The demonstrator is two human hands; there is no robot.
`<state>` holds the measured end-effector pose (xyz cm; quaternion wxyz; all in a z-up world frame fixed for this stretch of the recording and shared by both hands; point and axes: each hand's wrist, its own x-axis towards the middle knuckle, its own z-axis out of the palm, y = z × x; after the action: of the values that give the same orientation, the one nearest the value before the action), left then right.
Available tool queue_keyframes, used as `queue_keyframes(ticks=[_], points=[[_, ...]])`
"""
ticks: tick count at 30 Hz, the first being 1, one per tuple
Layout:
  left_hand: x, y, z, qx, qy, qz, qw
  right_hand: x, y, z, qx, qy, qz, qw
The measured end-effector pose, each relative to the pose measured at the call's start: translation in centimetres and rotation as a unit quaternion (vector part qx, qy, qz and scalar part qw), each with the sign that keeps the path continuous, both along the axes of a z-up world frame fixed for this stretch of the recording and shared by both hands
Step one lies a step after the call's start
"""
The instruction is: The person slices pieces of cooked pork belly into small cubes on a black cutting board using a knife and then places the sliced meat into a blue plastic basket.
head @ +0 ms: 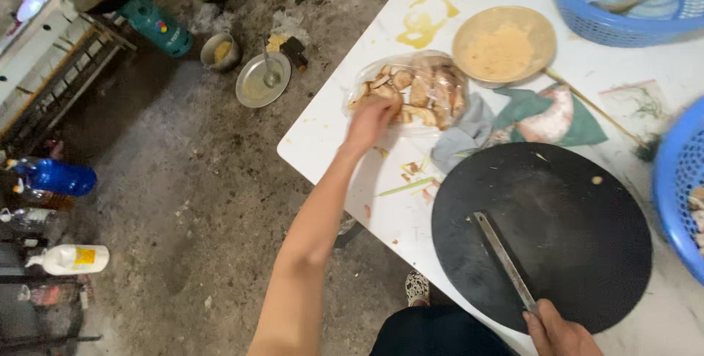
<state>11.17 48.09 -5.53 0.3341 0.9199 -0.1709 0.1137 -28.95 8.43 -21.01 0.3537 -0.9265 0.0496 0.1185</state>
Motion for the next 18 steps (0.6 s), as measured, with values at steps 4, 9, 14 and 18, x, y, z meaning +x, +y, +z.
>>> queue_keyframes(ticks=[4,9,14,18], points=[[3.6,-4.3,-2.1,0.125,-0.046,-0.193,0.972,1.2,0.8,1.3,-0.072,-0.001,-0.005,0.997],[5.0,-6.4,-1.9,0.224,-0.050,-0.230,0.946,0.8,1.6,1.8,-0.116,0.062,-0.015,0.991],[6.0,-4.9,0.5,0.189,-0.001,-0.282,0.941,1.1,3.3,3.1,-0.081,0.097,-0.006,0.992],[5.7,-4.9,0.2,0.197,0.016,-0.293,0.935,2.3,3.9,6.7,-0.042,0.074,-0.024,0.996]])
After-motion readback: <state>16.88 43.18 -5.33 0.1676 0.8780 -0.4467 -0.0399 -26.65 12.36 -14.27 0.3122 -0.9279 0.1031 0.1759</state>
